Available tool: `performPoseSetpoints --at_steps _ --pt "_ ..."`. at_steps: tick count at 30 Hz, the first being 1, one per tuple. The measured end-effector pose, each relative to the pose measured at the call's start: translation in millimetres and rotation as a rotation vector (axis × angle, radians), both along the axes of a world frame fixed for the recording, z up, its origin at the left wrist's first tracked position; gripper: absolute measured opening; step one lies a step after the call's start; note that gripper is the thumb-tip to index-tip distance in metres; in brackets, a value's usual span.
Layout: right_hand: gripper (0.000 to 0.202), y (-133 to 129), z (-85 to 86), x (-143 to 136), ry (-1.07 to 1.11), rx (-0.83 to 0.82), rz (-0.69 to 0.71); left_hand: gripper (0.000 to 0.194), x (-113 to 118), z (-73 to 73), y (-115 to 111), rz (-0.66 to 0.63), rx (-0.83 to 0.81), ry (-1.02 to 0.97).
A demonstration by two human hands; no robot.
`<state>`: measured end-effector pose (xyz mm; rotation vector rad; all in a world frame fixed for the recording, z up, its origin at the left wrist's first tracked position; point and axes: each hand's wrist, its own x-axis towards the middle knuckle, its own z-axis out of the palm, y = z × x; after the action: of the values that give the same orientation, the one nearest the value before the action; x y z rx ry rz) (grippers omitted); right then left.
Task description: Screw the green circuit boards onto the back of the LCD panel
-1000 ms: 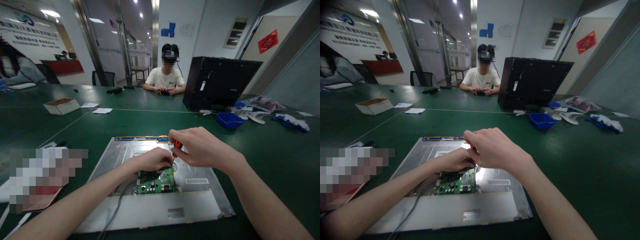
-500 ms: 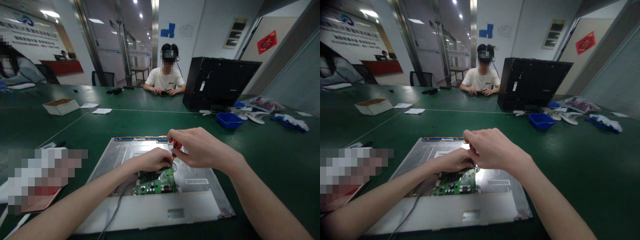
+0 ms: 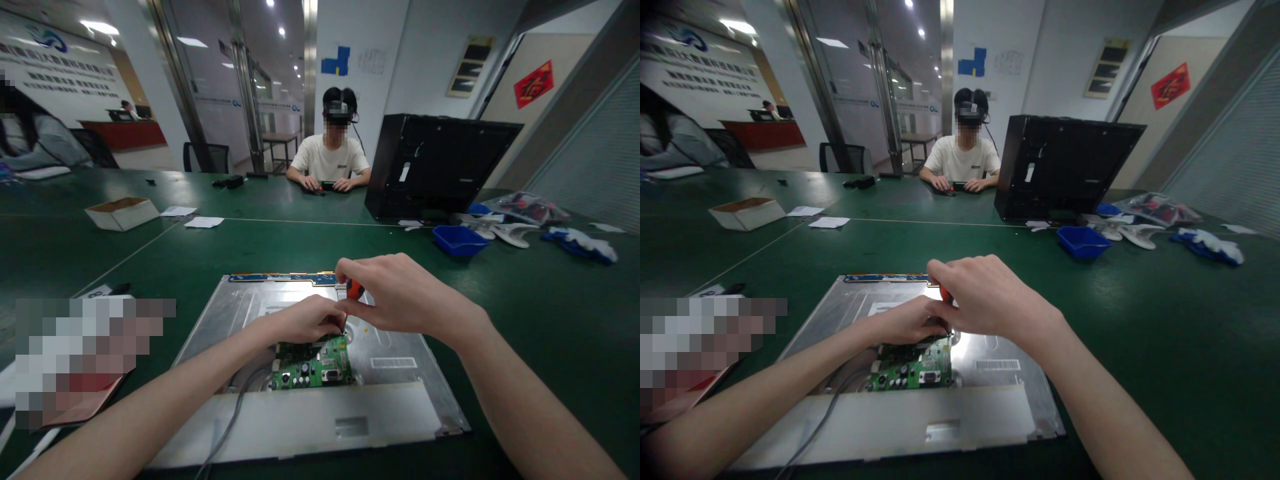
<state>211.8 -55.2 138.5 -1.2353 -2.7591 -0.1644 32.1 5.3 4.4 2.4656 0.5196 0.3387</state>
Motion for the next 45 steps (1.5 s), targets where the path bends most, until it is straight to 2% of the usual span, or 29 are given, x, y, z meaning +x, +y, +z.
performPoseSetpoints --at_steps 5,9,16,18,23,30,32,37,45 --pt "0.008 -0.8 0.4 1.2 0.032 -0.027 0.044 0.012 -0.1 -0.5 -0.4 0.019 0.010 0.010" --pt "0.016 -4.3 2.7 2.2 0.082 -0.112 0.131 0.010 0.4 -1.1 -0.3 0.015 0.018 0.011" --pt "0.008 -0.7 0.1 2.0 0.002 0.005 0.023 0.011 0.5 2.3 -1.3 0.005 -0.007 -0.003" --pt "0.005 -1.5 0.7 2.0 0.010 -0.009 0.038 0.011 0.1 1.8 -1.2 0.013 0.003 0.002" --pt "0.016 -5.5 3.5 2.4 0.046 -0.063 0.074 0.012 0.2 0.3 -1.7 0.027 0.007 -0.002" --pt "0.010 -0.9 -0.2 0.6 -0.028 0.022 -0.008 0.011 3.4 4.6 -4.6 0.014 0.033 0.024" --pt "0.007 -1.3 0.4 -0.1 -0.023 0.015 0.002 0.011 3.6 3.3 -4.5 0.010 0.038 0.019" --pt "0.012 -3.4 2.6 -0.4 -0.009 0.007 0.004 0.012 3.9 0.5 -3.9 0.000 0.041 0.007" --pt "0.009 -2.4 2.7 1.1 -0.017 0.017 0.008 0.010 4.0 2.5 -3.8 0.004 0.032 0.033"
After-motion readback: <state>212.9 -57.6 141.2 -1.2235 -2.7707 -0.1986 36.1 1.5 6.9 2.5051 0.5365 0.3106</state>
